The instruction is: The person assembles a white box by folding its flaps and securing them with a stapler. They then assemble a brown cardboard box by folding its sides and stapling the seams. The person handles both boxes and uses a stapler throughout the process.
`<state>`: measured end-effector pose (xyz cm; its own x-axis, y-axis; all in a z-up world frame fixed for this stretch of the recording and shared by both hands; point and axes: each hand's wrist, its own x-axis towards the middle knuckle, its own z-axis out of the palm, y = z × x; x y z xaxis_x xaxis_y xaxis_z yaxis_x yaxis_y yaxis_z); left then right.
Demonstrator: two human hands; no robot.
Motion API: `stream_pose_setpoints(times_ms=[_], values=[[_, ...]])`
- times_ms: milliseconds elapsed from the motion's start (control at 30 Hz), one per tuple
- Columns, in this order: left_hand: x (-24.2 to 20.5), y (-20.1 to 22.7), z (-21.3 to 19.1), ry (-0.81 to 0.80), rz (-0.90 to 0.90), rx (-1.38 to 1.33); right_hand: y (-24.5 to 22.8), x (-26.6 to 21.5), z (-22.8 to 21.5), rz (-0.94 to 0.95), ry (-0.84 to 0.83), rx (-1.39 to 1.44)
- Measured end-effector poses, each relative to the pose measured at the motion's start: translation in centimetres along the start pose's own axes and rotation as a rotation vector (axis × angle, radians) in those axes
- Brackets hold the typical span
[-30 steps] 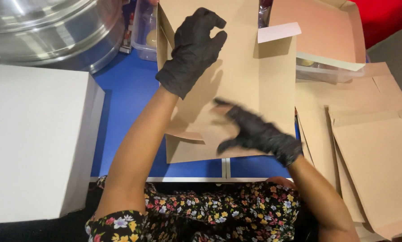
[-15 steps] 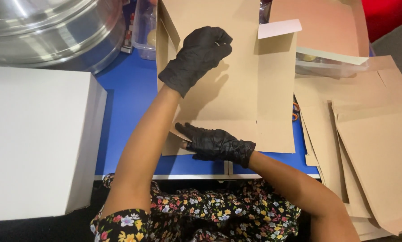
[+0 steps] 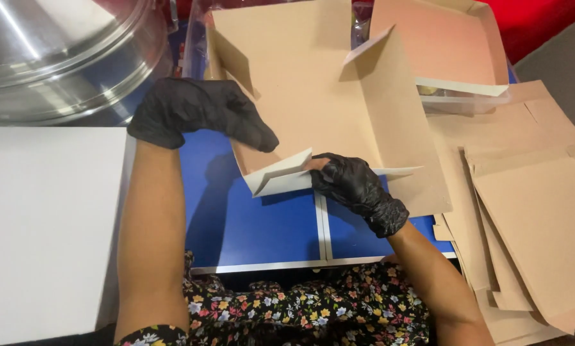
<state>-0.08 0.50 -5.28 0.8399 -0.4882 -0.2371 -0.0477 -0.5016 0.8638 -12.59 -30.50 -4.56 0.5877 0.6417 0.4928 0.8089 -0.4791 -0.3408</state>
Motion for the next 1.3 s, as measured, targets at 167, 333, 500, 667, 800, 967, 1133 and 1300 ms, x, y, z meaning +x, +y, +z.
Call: stream_pose_setpoints(times_ms=[167,333,500,667,800,967,1133,1300], values=[[4.7,-8.1,1.2,0.014,0.057,-0.062,-0.9,0.6,-0.1,0.064,0.126,0.027],[4.6,-5.2,3.5,-0.005,-0.080,-0.061,-2.6,1.7,-1.5,0.114,0.040,0.012],[-1.8,7.8,5.3,-0.053,-0.257,0.101,0.9,-0.1,3.3,0.025,-0.013,-0.119],[-7.9,13.2,4.5,-0.114,-0.253,0.479,2.6,-1.1,5.1,0.229,-0.074,-0.084],[-7.1,5.1,7.5,0.006,-0.060,0.550,0.9,-0.1,4.4,0.264,-0.051,-0.110],[-8.1,2.0,8.9,0.226,0.481,0.626,0.4,0.5,4.6,0.211,-0.155,0.044],[-12.0,2.2,9.7,0.134,0.377,0.679,-4.9,0.7,2.9,0.520,-0.307,0.498],[-17.7,4.3,9.6,0.087,0.283,0.607,-7.1,1.5,0.3,0.154,-0.385,0.571]])
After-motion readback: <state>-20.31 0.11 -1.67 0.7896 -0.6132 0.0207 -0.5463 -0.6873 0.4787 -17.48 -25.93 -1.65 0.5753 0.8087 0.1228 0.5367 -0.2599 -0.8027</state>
